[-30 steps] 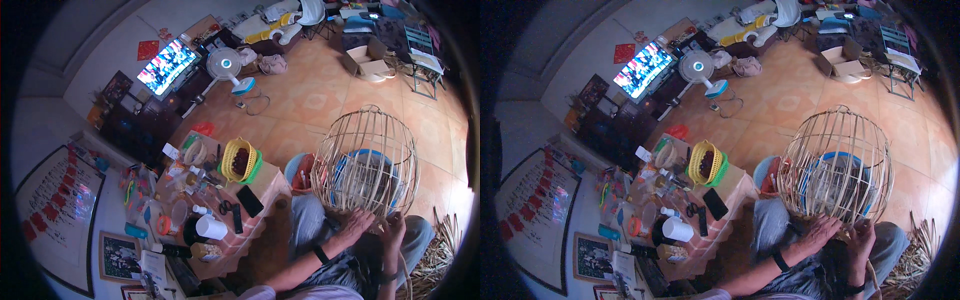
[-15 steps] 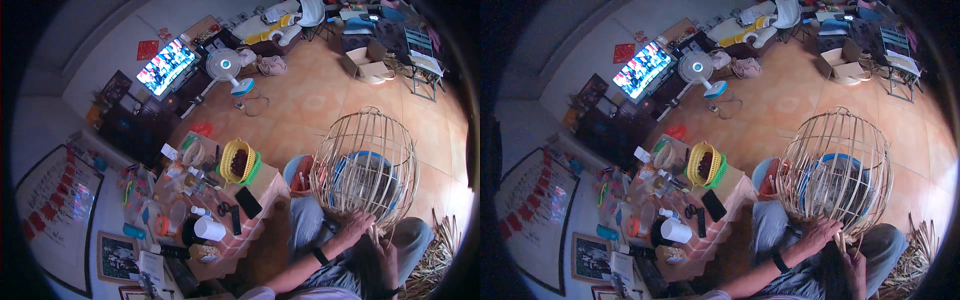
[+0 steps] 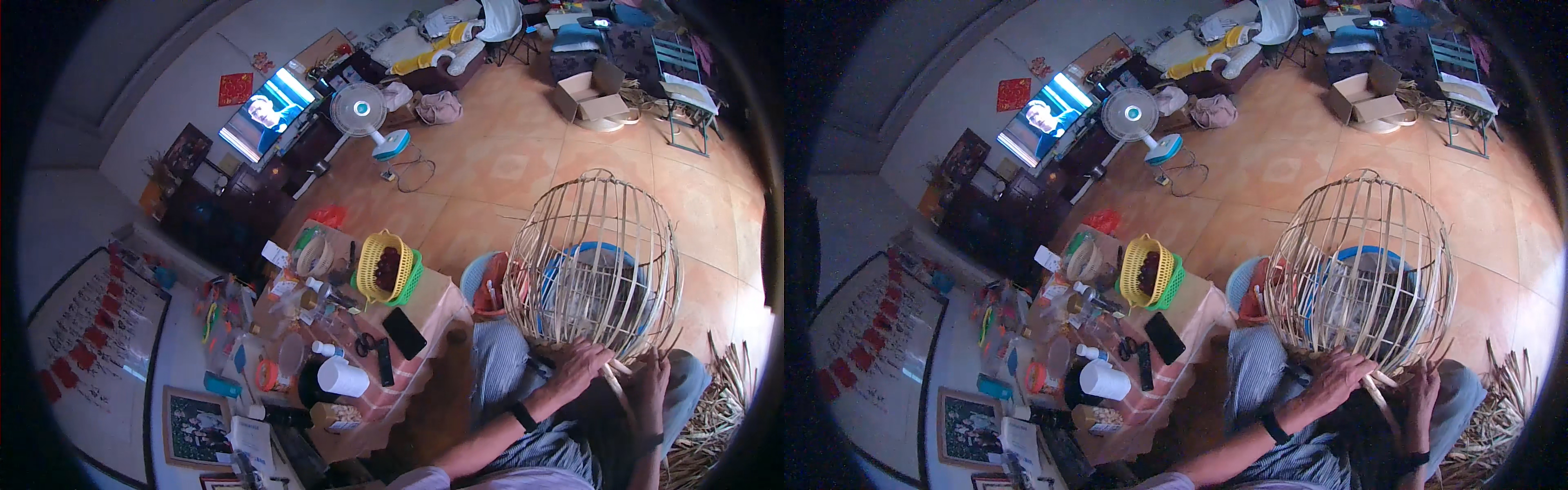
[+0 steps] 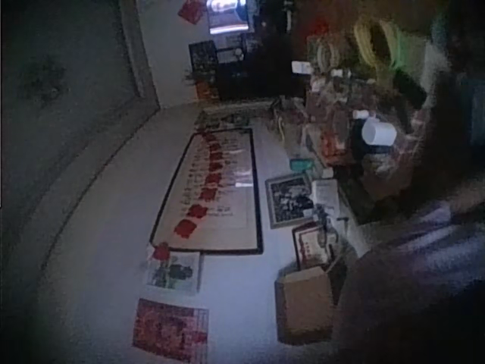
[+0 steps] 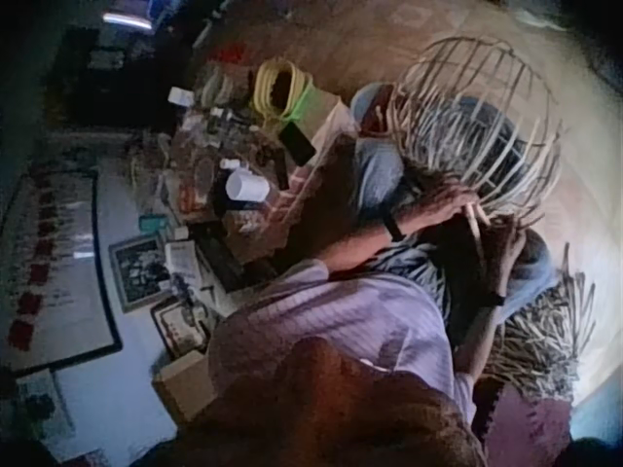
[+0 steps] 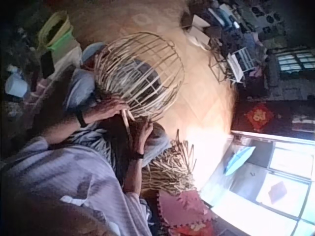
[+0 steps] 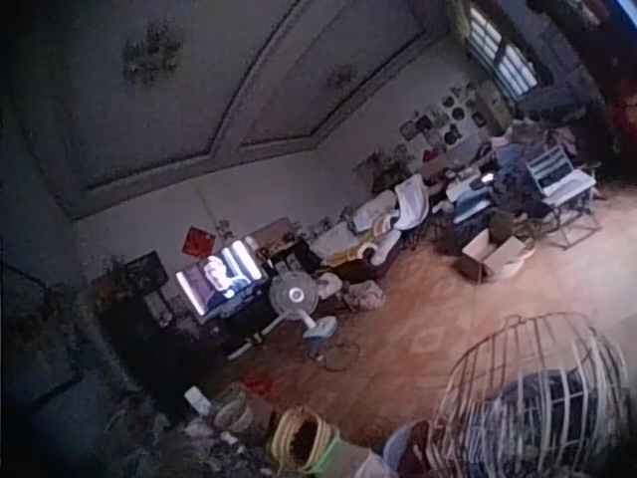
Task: Weaving bamboo strips onto a spherical bamboo cage structure.
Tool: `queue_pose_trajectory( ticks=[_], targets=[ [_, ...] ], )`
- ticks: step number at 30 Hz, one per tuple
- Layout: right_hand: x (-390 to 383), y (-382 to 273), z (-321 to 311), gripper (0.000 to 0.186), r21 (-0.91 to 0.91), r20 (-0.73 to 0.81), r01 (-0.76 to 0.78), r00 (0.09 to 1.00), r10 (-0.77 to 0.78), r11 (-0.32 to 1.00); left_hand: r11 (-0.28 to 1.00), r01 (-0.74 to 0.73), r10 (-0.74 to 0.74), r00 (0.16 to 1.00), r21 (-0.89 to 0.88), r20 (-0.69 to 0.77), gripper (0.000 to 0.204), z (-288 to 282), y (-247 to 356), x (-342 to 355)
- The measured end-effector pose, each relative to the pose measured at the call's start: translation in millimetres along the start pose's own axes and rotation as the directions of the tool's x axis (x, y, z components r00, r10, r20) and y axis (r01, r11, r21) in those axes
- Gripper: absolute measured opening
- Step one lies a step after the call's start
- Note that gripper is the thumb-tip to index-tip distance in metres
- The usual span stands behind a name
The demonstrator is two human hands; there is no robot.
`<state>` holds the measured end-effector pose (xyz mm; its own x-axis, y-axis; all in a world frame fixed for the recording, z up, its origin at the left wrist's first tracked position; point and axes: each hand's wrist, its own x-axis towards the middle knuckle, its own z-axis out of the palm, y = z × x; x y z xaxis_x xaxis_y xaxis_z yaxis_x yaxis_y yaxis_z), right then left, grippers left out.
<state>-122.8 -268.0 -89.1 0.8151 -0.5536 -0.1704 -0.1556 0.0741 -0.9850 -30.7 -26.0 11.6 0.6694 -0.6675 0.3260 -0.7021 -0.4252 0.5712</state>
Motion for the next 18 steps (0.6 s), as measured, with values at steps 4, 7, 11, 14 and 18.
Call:
queue_pose_trajectory(
  ticks=[4,7,11,14,18],
  targets=[
    [8.1,5.8,9.6,0.033,0.137,-0.189,-0.037,0.980,0.062,0.990,1.000,-0.008,0.008,1.000,-0.001,-0.013,0.039,-1.4,1.5,1.8],
    [7.0,-12.6,11.1,0.031,0.099,-0.112,-0.021,0.993,0.032,0.995,0.999,-0.013,0.014,1.000,0.037,-0.025,0.038,-2.0,-1.8,0.8],
    [14.2,-34.1,5.8,0.029,0.022,0.015,0.024,1.000,-0.025,0.999,1.000,-0.022,0.023,0.998,0.013,-0.062,0.040,-12.9,-5.3,5.9],
    [21.9,-61.5,14.1,0.028,0.001,0.000,0.144,0.990,-0.144,0.990,0.999,-0.028,0.032,0.989,0.030,-0.144,0.047,-37.6,1.4,14.2],
    [16.0,-96.8,19.6,0.026,-0.054,0.006,0.275,0.961,-0.275,0.960,0.999,-0.038,0.032,0.977,-0.022,-0.212,0.049,-54.8,5.2,11.5]
  ],
)
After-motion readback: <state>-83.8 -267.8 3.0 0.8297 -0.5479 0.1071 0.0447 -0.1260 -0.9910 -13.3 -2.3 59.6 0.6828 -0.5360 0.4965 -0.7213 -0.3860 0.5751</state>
